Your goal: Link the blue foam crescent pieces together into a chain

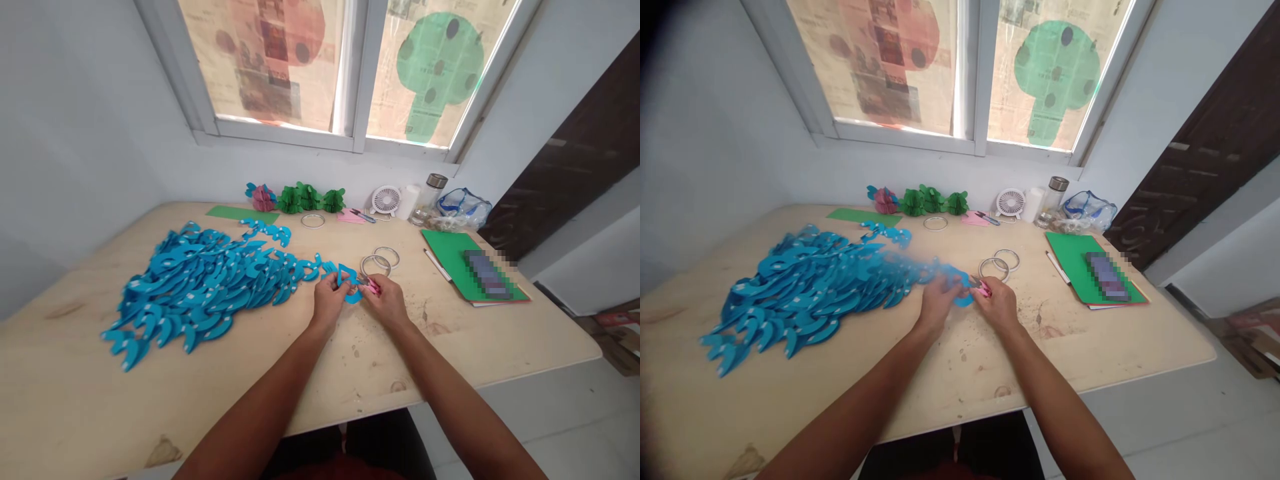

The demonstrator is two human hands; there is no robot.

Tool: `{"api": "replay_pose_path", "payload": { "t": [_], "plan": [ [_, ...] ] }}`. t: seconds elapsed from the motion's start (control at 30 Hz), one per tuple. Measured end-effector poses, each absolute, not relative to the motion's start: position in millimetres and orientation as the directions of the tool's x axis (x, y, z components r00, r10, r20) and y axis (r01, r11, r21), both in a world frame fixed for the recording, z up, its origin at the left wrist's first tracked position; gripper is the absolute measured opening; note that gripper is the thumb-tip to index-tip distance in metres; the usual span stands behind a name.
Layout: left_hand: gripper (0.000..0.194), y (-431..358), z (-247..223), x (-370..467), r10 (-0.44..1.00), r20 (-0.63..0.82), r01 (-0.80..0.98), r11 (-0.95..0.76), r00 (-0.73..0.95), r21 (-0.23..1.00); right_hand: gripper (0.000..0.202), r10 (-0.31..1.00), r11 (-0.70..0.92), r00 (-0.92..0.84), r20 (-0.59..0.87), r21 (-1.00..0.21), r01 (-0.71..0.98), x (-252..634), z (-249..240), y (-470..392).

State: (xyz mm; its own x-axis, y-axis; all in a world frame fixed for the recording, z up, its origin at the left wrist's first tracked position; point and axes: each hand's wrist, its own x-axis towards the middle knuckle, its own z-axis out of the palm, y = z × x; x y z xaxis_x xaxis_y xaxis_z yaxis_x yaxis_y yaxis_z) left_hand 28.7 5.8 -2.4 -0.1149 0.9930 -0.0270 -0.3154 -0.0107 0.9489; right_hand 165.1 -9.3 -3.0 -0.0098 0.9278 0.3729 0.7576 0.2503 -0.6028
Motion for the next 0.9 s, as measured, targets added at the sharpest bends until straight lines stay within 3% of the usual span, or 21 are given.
{"api": "replay_pose_path", "payload": {
  "t": [0.13,0.37,0.57,0.67,0.77,0.9],
  "plan": [
    [0.012,4.7,-0.5,28.4,0.994,-0.043,-0.322,0.009,-0.099,0.947,0.029,0.929,0.208,0.04,0.368,-0.608,0.766,167.4,-3.1,-7.5],
    [0.01,3.4,4.1,26.8,0.991,-0.073,-0.282,0.039,-0.111,0.959,0.033,0.905,-0.017,0.265,0.332,-0.594,0.804,185.7,-4.4,1.6],
    [0.012,6.4,-3.2,26.6,0.995,-0.017,-0.167,0.0,-0.097,0.986,0.034,0.924,0.023,0.236,0.301,-0.66,0.751,184.3,-8.1,3.1],
    [0.015,6.8,-8.0,25.2,0.995,0.039,-0.002,-0.039,-0.089,0.999,0.033,0.925,0.022,0.244,0.291,-0.683,0.73,183.1,-8.2,2.8],
    [0.016,3.4,-6.0,22.6,0.979,0.188,0.303,-0.156,-0.081,0.94,0.032,0.927,0.026,0.258,0.273,-0.731,0.682,183.3,-6.4,3.0],
    [0.018,-3.6,1.8,20.8,0.955,0.294,0.545,-0.231,-0.03,0.806,0.033,0.959,0.081,0.213,0.186,-0.903,0.423,178.5,-2.7,1.7]
  ]
}}
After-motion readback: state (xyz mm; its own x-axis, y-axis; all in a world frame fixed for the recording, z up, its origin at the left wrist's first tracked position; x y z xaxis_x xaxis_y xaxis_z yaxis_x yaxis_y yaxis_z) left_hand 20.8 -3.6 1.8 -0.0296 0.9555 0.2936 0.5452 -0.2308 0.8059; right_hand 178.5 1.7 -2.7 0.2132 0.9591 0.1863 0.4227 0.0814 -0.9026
